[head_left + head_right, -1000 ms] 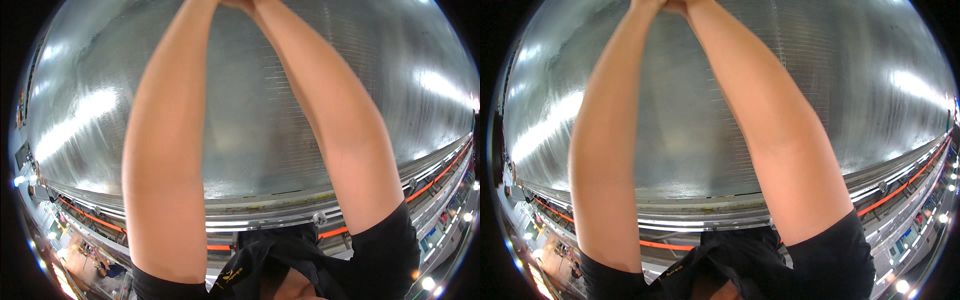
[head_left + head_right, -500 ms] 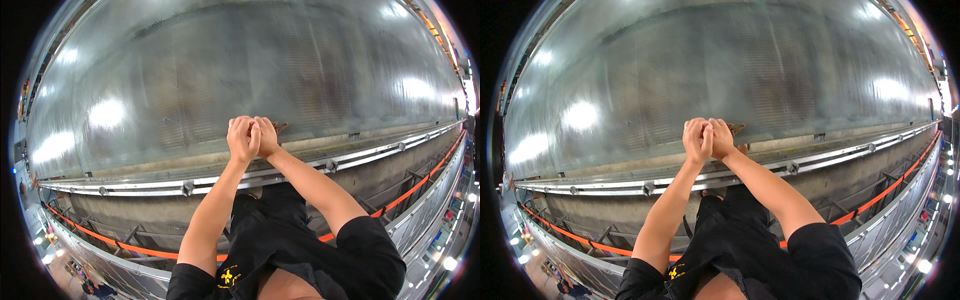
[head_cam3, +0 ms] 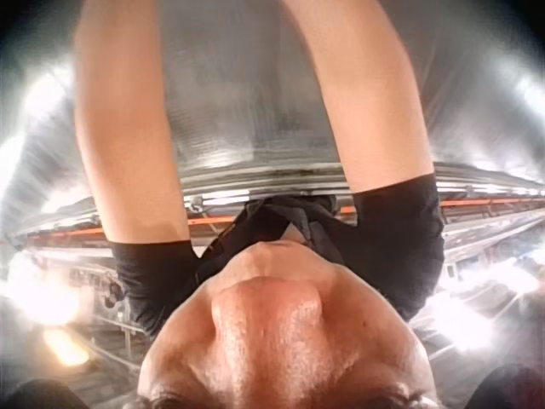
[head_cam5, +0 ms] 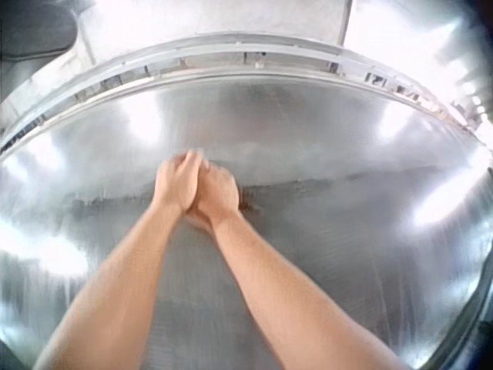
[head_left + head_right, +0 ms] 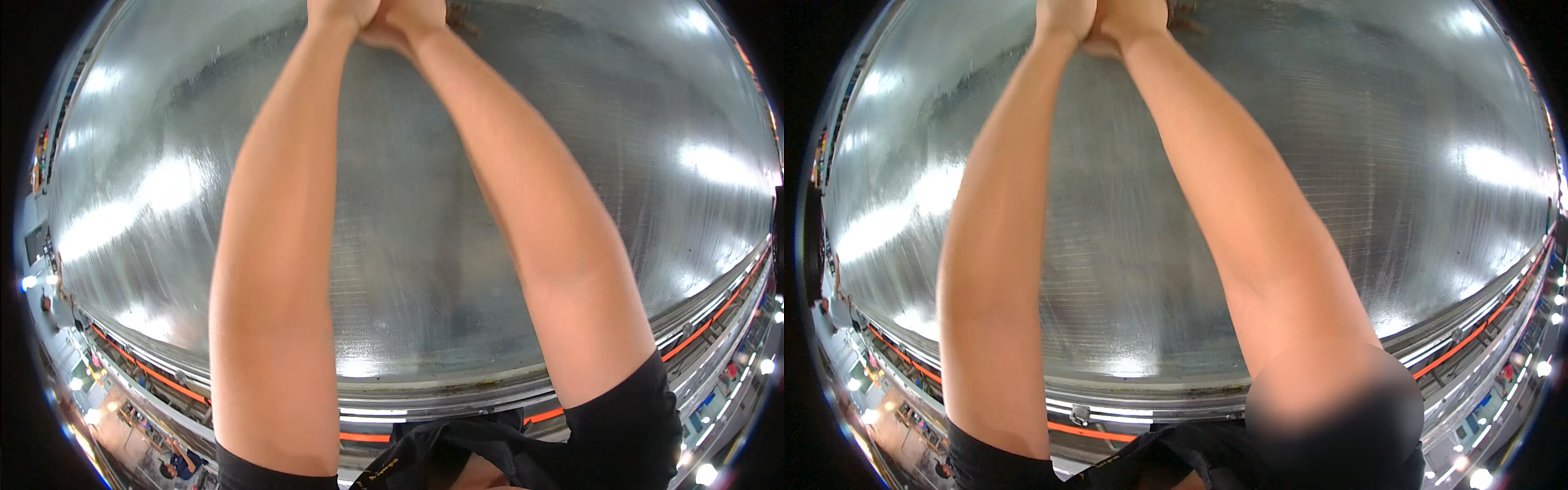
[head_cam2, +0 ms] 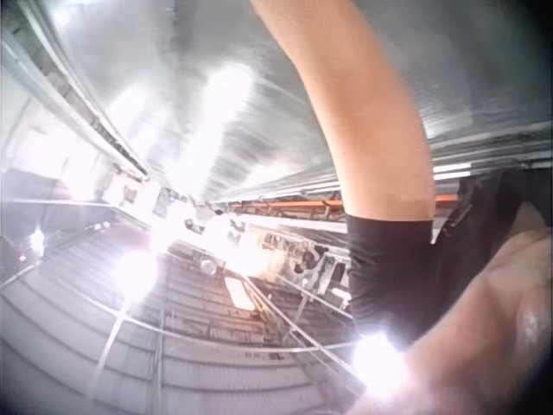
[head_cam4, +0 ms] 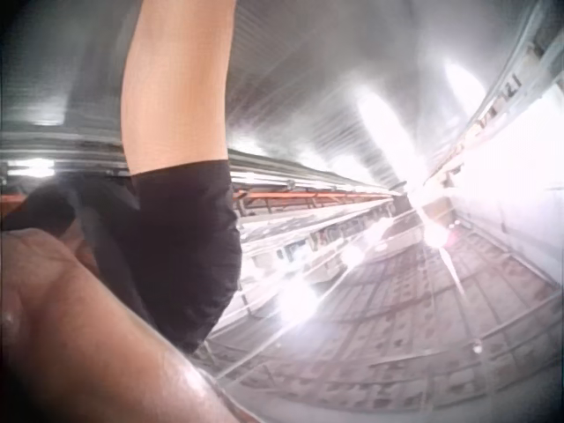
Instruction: The person cleans a large curved glass panel using a rainbow-colored duster and a brown cloth. They wipe the surface in broad strokes and then scrub specific areas with the cloth, working alongside another person.
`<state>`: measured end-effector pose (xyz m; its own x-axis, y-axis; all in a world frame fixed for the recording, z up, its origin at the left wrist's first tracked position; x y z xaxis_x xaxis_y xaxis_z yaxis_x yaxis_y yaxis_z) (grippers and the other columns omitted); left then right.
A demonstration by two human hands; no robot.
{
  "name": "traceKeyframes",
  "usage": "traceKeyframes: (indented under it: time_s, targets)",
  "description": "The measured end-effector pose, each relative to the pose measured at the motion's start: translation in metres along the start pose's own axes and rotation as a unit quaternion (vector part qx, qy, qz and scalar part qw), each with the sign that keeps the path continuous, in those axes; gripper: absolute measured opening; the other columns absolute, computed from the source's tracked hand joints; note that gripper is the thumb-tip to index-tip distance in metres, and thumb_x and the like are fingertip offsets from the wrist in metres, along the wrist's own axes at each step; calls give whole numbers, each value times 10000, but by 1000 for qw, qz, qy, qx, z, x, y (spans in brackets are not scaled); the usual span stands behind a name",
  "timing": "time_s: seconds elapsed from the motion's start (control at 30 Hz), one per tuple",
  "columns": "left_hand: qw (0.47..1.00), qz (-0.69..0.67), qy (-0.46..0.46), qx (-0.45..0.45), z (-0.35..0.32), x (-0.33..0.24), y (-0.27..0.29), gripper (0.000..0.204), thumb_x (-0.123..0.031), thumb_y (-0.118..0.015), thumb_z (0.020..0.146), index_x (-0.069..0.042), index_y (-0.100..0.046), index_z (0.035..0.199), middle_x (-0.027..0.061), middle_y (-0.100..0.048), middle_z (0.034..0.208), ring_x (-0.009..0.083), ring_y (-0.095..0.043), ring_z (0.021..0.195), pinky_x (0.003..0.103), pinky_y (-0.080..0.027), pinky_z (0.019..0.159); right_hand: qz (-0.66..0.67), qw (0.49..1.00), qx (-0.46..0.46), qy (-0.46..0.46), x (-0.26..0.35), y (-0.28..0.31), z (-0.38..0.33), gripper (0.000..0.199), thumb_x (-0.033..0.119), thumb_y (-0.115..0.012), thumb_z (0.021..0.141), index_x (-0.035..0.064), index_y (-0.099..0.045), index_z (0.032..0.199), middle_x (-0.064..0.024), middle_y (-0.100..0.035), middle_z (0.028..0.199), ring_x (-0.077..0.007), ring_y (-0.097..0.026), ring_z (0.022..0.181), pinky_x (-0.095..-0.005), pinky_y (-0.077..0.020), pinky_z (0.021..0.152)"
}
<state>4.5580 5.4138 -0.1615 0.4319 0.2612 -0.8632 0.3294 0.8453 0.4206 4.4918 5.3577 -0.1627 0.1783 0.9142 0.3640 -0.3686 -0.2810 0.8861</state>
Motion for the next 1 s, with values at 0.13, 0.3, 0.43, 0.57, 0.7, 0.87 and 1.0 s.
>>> traceKeyframes:
  time_s: [0.13,0.3,0.43,0.57,0.7,0.87,1.0]
  targets:
    - [999,-7,1,-35,-8,8,1,427,-385,-557,932,6,-711,861,235,-726,825,310,-725,849,441,-526,803,-35,997,62,-24,-1,-12,-16,278,283,-717,854,89,-705,1052,-155,-736,1142,-310,-707,1103,-422,-565,915]
    - [987,150,-20,-46,-117,15,29,386,-382,-570,926,-39,-742,884,192,-730,853,295,-716,845,421,-533,797,-10,998,-36,55,55,-2,-108,271,277,-711,853,81,-706,1041,-154,-739,1119,-314,-703,1064,-436,-543,920]
    - [997,4,68,33,-257,-54,73,331,-318,-566,919,-53,-754,855,169,-741,840,399,-707,823,470,-562,751,115,993,-20,-25,99,12,-238,229,282,-648,880,106,-670,1026,-98,-720,1037,-290,-649,1054,-437,-478,898]
    - [999,35,20,7,-407,-82,129,200,-231,-632,922,-68,-706,833,125,-719,893,363,-649,853,451,-522,795,116,992,-42,9,179,31,-378,169,245,-680,853,126,-655,971,-53,-689,985,-279,-623,992,-439,-459,842]
    - [1000,22,14,6,-452,-92,159,158,-176,-658,897,-71,-646,780,92,-683,832,324,-605,785,431,-501,739,121,992,-11,34,212,31,-424,148,234,-689,838,133,-653,940,-34,-674,930,-264,-624,888,-428,-465,763]
    - [998,-5,-62,-27,-351,-69,145,141,-174,-658,896,-72,-663,799,95,-689,842,322,-612,774,426,-507,733,133,987,-79,48,177,14,-324,155,249,-696,850,130,-658,943,-48,-708,934,-266,-669,927,-422,-492,772]
    - [999,10,-20,-47,-226,-20,133,267,-262,-627,928,-42,-710,802,155,-736,875,378,-665,841,444,-533,762,108,992,58,8,152,-14,-186,171,239,-709,828,132,-680,958,-81,-728,985,-269,-684,970,-411,-504,826]
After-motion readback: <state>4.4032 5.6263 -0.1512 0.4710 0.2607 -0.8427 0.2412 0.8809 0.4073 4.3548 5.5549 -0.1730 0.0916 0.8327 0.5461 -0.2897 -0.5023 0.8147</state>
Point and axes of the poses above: each hand's wrist, its own z-axis towards the middle knuckle, its own y-axis out of the back of the hand, x = y × z, the point moved 8 cm from there along z, towards the middle knuckle
